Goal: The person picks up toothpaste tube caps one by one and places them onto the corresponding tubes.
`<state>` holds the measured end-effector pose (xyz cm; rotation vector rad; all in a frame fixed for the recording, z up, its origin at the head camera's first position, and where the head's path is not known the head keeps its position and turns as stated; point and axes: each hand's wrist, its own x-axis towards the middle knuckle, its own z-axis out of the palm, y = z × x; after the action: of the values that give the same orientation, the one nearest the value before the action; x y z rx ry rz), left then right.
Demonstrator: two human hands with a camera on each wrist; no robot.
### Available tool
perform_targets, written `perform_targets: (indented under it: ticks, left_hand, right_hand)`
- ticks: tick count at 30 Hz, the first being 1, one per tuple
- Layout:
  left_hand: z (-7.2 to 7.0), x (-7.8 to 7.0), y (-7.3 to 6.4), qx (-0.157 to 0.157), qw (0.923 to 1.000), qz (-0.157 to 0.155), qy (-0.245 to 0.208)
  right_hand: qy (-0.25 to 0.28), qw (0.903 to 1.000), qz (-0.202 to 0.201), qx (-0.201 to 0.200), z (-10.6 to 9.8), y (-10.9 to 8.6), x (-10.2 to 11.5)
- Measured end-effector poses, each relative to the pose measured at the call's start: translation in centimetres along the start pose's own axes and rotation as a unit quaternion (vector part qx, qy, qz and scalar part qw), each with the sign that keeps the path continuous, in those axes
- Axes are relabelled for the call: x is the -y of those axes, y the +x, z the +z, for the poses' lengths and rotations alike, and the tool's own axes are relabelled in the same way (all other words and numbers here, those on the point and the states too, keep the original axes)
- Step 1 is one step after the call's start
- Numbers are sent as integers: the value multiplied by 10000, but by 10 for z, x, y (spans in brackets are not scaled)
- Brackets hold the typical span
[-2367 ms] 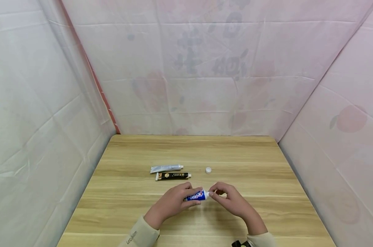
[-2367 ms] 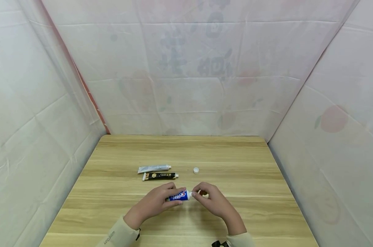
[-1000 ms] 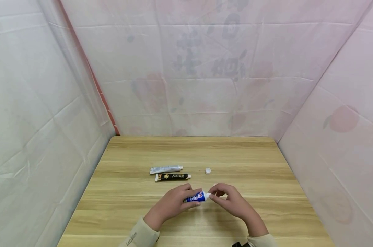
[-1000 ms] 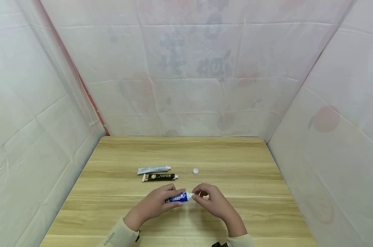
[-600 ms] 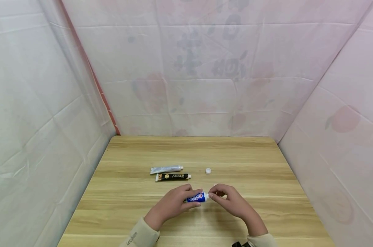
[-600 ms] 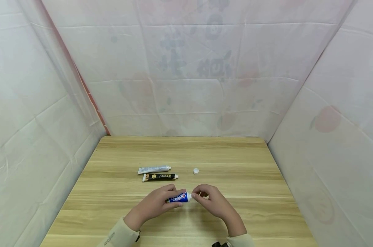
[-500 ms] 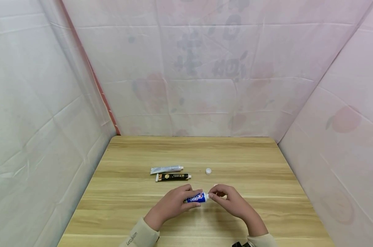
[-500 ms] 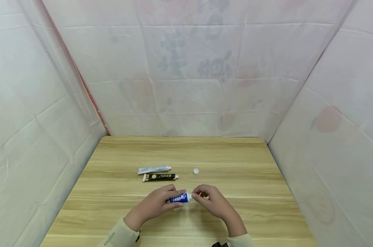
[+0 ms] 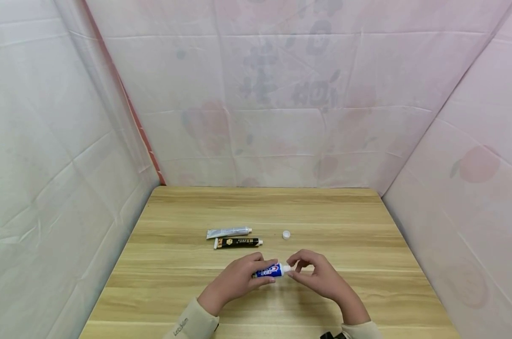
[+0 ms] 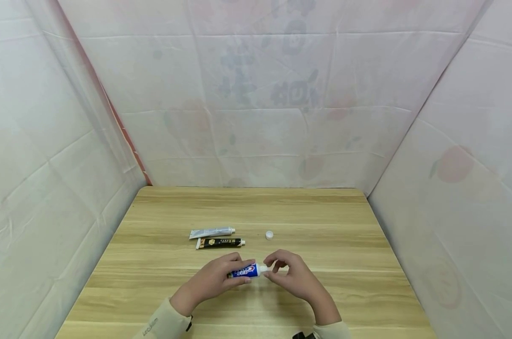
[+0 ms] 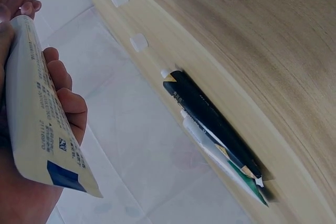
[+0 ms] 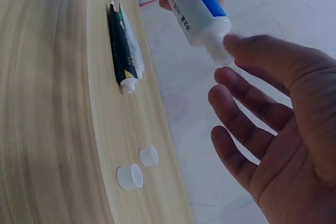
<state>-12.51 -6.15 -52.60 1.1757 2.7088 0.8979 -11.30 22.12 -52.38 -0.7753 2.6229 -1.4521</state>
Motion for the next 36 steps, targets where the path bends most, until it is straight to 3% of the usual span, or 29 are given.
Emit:
perform_targets:
  ticks: [12, 25, 36]
  left_hand:
    - [6, 5, -2, -31, 9999, 134, -35]
    - [5, 4, -2, 3, 10000, 79, -46]
    - [5, 4, -2, -26, 10000, 21, 28]
  right_hand:
    - [95, 9996, -220, 145, 2, 0, -2]
    - [167, 9975, 449, 517, 0, 0, 2]
    - [188, 9932, 780, 840, 0, 4, 4]
